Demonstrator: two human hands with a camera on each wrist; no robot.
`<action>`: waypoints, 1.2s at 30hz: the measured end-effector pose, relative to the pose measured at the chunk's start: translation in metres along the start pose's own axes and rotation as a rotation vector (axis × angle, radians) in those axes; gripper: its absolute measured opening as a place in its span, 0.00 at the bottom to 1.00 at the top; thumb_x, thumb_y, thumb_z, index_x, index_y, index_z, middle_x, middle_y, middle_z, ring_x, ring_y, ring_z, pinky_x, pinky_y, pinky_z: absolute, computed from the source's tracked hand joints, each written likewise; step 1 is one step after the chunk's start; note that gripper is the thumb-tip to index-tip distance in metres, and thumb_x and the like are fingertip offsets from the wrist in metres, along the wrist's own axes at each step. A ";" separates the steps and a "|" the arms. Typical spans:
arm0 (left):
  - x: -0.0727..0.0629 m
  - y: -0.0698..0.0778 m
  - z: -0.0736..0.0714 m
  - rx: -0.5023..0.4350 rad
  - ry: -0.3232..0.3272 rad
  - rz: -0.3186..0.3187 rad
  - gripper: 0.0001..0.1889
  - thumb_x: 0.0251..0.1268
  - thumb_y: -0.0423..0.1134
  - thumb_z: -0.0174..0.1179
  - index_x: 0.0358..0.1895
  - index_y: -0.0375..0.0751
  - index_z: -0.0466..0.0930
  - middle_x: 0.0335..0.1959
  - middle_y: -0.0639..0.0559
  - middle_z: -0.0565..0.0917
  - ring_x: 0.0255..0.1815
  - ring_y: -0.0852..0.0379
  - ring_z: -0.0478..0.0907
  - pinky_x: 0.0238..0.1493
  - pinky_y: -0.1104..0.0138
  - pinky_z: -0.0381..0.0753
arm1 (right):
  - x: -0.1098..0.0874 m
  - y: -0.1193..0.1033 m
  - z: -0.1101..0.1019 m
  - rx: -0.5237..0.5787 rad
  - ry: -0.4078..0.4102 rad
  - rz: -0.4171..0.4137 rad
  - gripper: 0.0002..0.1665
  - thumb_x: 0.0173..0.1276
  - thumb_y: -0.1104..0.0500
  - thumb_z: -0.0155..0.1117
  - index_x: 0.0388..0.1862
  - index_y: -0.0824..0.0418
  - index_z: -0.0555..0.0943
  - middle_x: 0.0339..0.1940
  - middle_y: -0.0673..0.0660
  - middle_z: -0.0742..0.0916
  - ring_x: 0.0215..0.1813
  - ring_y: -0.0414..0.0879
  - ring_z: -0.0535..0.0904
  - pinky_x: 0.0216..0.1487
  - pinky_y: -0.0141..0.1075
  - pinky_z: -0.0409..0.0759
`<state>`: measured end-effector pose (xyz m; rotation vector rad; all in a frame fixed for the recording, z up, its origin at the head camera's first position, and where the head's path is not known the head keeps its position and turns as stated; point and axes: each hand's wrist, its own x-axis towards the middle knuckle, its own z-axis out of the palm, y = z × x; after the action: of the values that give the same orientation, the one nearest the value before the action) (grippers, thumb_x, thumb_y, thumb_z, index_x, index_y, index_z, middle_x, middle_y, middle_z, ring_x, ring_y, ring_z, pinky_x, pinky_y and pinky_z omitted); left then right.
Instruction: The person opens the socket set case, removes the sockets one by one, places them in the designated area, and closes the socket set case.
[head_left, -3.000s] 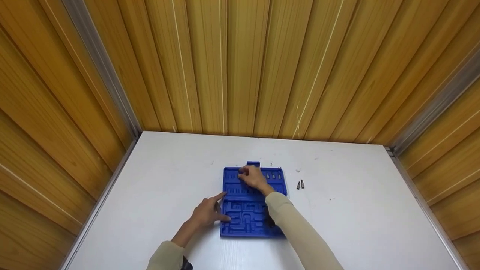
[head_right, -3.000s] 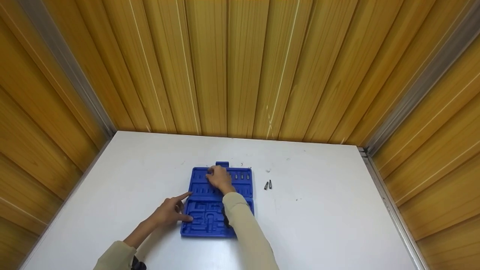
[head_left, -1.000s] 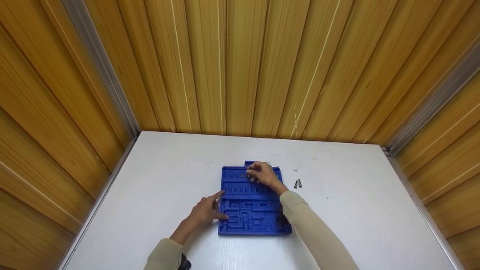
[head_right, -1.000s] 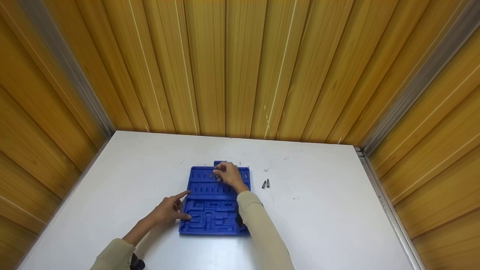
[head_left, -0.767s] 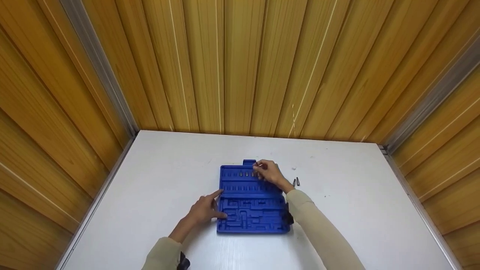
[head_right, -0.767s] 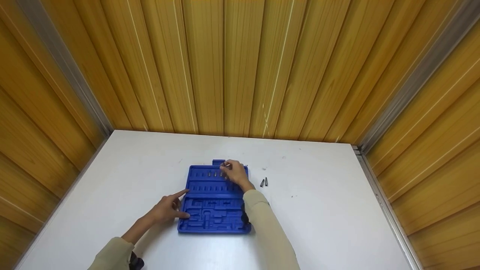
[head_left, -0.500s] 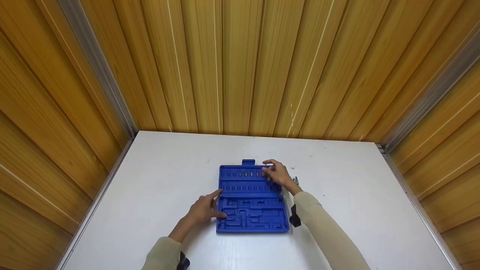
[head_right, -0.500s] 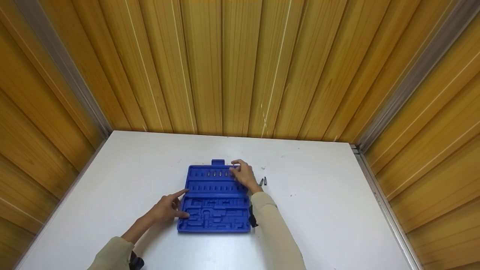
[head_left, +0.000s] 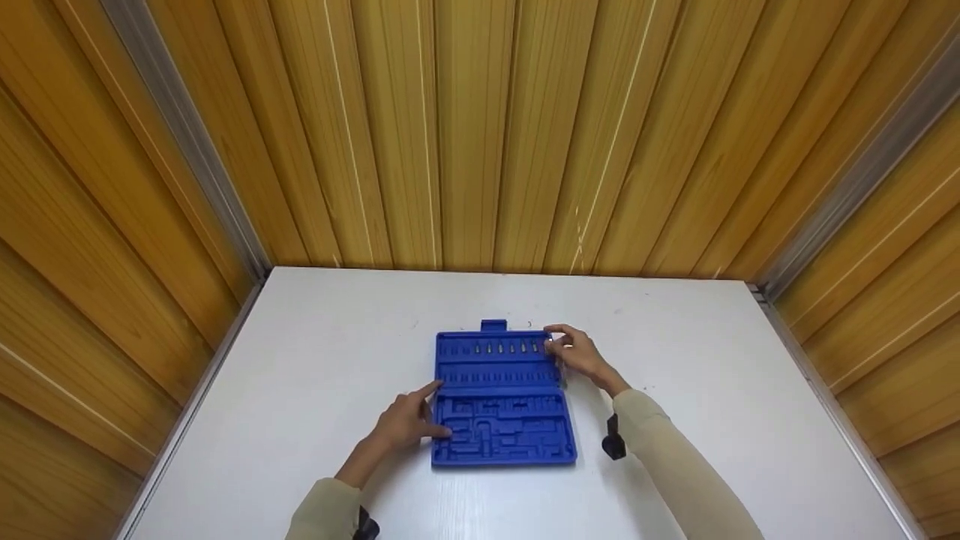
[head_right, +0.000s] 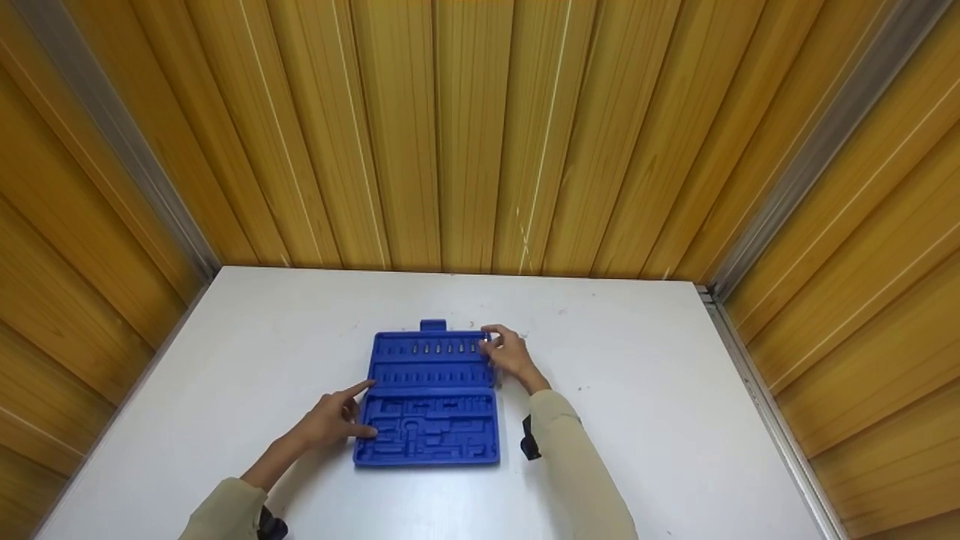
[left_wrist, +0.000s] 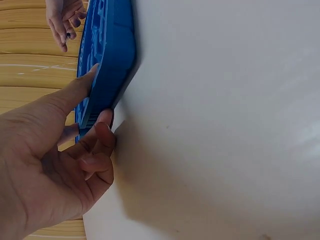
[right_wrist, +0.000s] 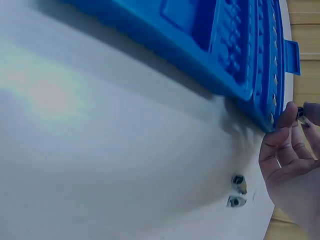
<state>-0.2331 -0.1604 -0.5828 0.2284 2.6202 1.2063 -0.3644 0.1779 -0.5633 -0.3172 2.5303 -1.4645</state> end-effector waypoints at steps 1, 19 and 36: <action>0.000 0.000 0.000 0.003 0.003 0.003 0.49 0.53 0.44 0.79 0.78 0.39 0.63 0.32 0.51 0.80 0.24 0.59 0.74 0.25 0.68 0.73 | -0.001 0.001 -0.003 0.009 -0.008 -0.001 0.26 0.76 0.63 0.61 0.69 0.73 0.72 0.40 0.71 0.88 0.28 0.43 0.80 0.28 0.28 0.71; -0.002 0.001 0.000 0.015 0.012 0.017 0.48 0.53 0.44 0.79 0.77 0.38 0.64 0.31 0.51 0.80 0.26 0.59 0.73 0.26 0.67 0.71 | -0.022 0.030 -0.058 -0.036 -0.031 -0.016 0.30 0.76 0.66 0.60 0.71 0.79 0.67 0.43 0.77 0.85 0.33 0.43 0.81 0.33 0.32 0.78; 0.000 0.001 -0.001 0.023 0.012 0.010 0.48 0.53 0.44 0.79 0.77 0.39 0.64 0.33 0.51 0.80 0.29 0.58 0.73 0.27 0.67 0.73 | -0.038 0.058 -0.074 -0.224 -0.047 -0.045 0.24 0.74 0.66 0.62 0.65 0.77 0.74 0.39 0.69 0.87 0.33 0.44 0.80 0.32 0.29 0.75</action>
<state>-0.2337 -0.1607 -0.5818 0.2399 2.6474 1.1842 -0.3535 0.2776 -0.5752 -0.4399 2.6686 -1.1735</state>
